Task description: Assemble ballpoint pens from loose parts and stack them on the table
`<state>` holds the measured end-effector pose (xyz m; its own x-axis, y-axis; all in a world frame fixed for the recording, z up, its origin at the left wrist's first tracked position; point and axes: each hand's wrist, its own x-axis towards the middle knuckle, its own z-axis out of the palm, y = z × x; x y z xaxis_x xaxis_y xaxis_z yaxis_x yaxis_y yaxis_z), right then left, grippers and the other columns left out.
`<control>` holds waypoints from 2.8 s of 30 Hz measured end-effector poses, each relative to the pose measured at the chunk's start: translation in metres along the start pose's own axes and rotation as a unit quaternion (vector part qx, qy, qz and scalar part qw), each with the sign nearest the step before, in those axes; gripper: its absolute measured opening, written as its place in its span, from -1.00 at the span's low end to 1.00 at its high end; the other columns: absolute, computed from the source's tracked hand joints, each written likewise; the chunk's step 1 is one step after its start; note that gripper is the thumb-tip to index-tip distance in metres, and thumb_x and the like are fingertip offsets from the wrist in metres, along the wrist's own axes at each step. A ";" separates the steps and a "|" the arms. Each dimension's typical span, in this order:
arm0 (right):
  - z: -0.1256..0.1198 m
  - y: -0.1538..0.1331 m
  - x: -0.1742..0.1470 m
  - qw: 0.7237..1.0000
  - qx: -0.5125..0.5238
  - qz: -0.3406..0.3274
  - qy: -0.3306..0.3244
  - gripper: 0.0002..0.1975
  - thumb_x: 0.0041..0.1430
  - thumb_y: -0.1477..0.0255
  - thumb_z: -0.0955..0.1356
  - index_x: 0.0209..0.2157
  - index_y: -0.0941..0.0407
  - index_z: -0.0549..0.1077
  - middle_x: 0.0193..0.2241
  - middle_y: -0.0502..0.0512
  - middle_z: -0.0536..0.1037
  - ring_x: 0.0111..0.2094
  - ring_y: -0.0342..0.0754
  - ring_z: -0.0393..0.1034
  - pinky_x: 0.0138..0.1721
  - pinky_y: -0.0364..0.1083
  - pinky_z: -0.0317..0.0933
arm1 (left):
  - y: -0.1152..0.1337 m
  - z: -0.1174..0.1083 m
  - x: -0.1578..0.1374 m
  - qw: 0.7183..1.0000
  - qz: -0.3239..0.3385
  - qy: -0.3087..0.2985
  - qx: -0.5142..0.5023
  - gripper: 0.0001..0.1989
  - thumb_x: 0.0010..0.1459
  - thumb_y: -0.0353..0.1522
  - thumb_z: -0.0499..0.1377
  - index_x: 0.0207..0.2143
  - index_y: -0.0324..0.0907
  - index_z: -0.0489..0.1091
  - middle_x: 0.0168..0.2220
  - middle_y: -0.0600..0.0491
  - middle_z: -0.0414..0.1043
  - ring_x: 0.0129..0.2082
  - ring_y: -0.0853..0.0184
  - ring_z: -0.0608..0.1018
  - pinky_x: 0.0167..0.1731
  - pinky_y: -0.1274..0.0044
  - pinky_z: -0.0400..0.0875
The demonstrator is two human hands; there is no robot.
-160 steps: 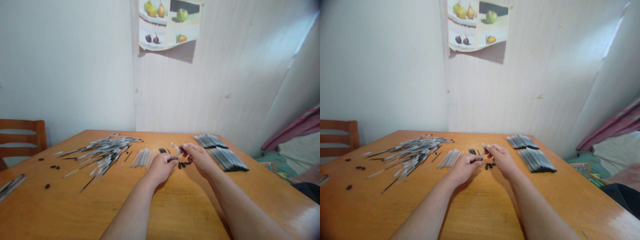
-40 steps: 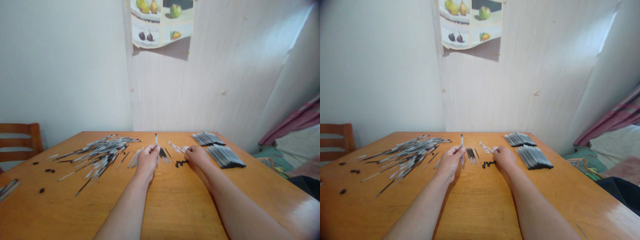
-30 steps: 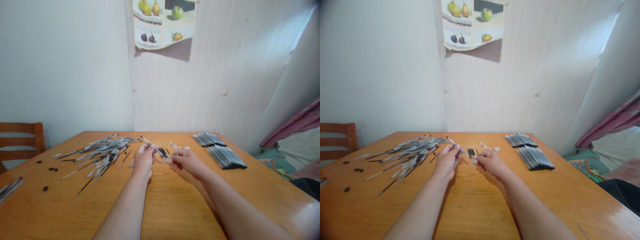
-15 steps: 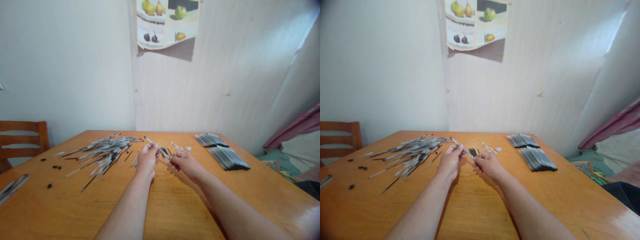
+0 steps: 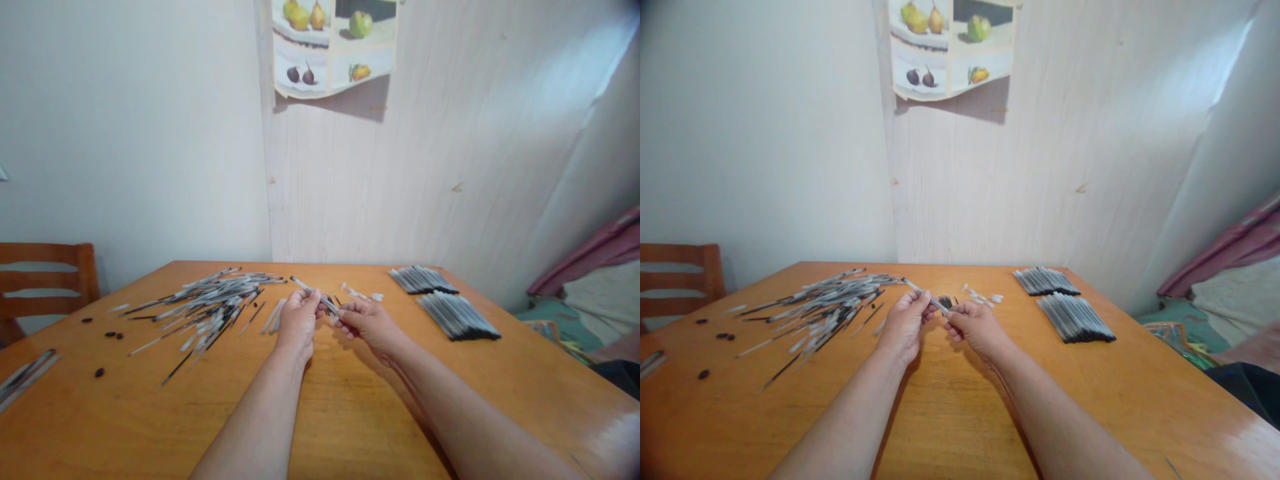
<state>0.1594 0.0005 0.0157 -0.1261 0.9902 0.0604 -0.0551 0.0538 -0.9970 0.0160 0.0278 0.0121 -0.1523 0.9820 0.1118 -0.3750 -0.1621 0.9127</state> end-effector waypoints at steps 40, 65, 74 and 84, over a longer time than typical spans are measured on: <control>0.009 0.002 0.001 0.999 -0.047 -0.022 -0.002 -0.82 0.02 0.33 0.39 -0.46 0.14 0.37 -0.62 -0.06 0.41 -0.62 -0.23 0.24 -0.57 -0.21 0.15 | 0.002 0.007 -0.005 1.000 0.017 -0.011 0.002 -0.63 -0.11 -0.21 0.32 -0.27 -0.21 0.40 -0.38 0.02 0.51 -0.42 0.42 0.49 -0.39 0.59 0.29; -0.021 -0.022 0.001 0.981 -0.050 -0.130 0.136 -0.69 0.11 0.16 0.33 -0.29 0.12 0.40 -0.46 0.02 0.48 -0.55 -0.20 0.25 -0.55 -0.20 0.13 | -0.005 0.003 -0.007 0.938 0.198 -0.125 0.257 -0.87 -0.03 -0.36 0.26 -0.36 -0.07 0.55 -0.33 -0.03 0.52 -0.25 0.19 0.48 -0.20 0.44 0.29; -0.035 -0.009 0.012 0.951 -0.245 -0.140 0.128 -0.79 0.11 0.34 0.28 -0.52 0.13 0.41 -0.59 -0.02 0.40 -0.53 -0.16 0.25 -0.51 -0.18 0.07 | -0.002 -0.004 -0.011 0.766 0.286 -0.118 0.564 -0.79 0.16 -0.35 0.11 -0.21 0.00 0.52 -0.21 -0.01 0.51 -0.18 0.17 0.43 -0.17 0.37 0.17; -0.046 -0.014 0.009 0.900 -0.430 -0.062 0.038 -0.79 -0.04 0.46 0.29 -0.69 0.15 0.36 -0.74 -0.09 0.24 -0.64 -0.21 0.12 -0.59 -0.16 -0.12 | 0.005 -0.004 -0.018 0.677 0.312 -0.088 0.661 -0.77 0.18 -0.35 0.10 -0.19 0.09 0.51 -0.19 0.07 0.50 -0.10 0.17 0.38 -0.12 0.32 0.12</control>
<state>0.2044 0.0146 0.0278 -0.1019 0.9741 0.2019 0.7268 0.2114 -0.6535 0.0137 0.0088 0.0131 0.2521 0.7772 0.5766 0.8752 -0.4373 0.2068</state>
